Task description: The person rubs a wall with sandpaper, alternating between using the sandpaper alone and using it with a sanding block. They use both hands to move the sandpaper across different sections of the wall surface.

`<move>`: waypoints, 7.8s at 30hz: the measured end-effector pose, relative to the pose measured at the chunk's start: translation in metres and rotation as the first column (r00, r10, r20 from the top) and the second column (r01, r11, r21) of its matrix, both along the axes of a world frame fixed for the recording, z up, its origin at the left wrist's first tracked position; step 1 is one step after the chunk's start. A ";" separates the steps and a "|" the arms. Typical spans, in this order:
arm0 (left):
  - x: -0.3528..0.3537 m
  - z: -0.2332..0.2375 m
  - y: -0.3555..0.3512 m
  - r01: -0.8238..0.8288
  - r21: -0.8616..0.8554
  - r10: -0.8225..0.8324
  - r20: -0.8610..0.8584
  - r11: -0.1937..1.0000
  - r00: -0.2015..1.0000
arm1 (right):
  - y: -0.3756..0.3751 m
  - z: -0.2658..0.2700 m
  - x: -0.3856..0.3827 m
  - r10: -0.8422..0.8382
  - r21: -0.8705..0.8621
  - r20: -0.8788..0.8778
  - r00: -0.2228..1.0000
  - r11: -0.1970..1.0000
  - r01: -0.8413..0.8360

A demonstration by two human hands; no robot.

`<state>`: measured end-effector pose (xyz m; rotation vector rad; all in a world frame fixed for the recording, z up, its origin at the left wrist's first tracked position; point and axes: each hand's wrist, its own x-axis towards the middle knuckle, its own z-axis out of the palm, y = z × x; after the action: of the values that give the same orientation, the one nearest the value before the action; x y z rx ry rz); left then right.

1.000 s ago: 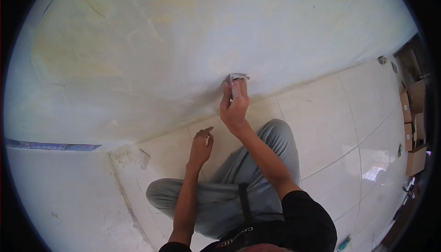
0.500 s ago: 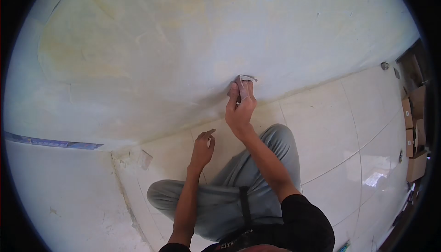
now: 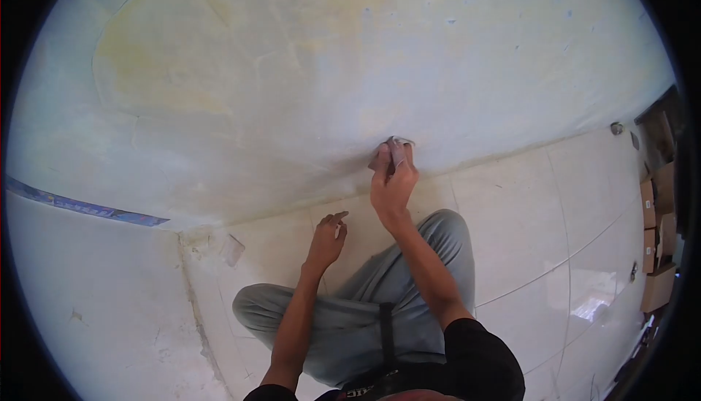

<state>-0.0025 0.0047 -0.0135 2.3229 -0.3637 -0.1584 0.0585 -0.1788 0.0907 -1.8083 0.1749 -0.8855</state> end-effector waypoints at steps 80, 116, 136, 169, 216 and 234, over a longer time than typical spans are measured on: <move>0.001 0.015 -0.013 0.070 -0.111 -0.073 -0.018 0.991 0.997 | -0.003 -0.007 -0.003 0.019 0.053 -0.177 0.984 0.999 -0.010; -0.002 0.030 -0.014 0.052 -0.122 -0.073 -0.172 0.991 0.982 | -0.009 0.033 -0.009 -0.058 0.058 0.081 0.995 0.997 0.053; 0.001 0.018 -0.009 0.133 -0.049 -0.138 -0.125 0.990 0.982 | -0.027 0.045 0.001 -0.095 0.226 0.019 0.995 0.970 0.088; 0.002 0.018 -0.011 0.133 -0.094 -0.141 -0.094 0.987 0.985 | 0.005 0.046 -0.011 0.140 0.420 -0.016 0.990 0.899 -0.121; -0.005 0.024 -0.006 0.051 -0.019 -0.051 0.010 0.999 0.999 | 0.004 0.037 0.000 -0.132 0.303 -0.104 0.986 0.940 0.158; -0.001 0.016 -0.002 0.011 -0.095 -0.001 0.105 0.995 0.994 | -0.001 0.047 0.010 -0.157 0.459 -0.042 0.987 0.874 0.159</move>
<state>-0.0038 0.0026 0.0027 2.2407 -0.4221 -0.0213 0.0686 -0.1801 0.1374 -1.3612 0.5012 -0.8670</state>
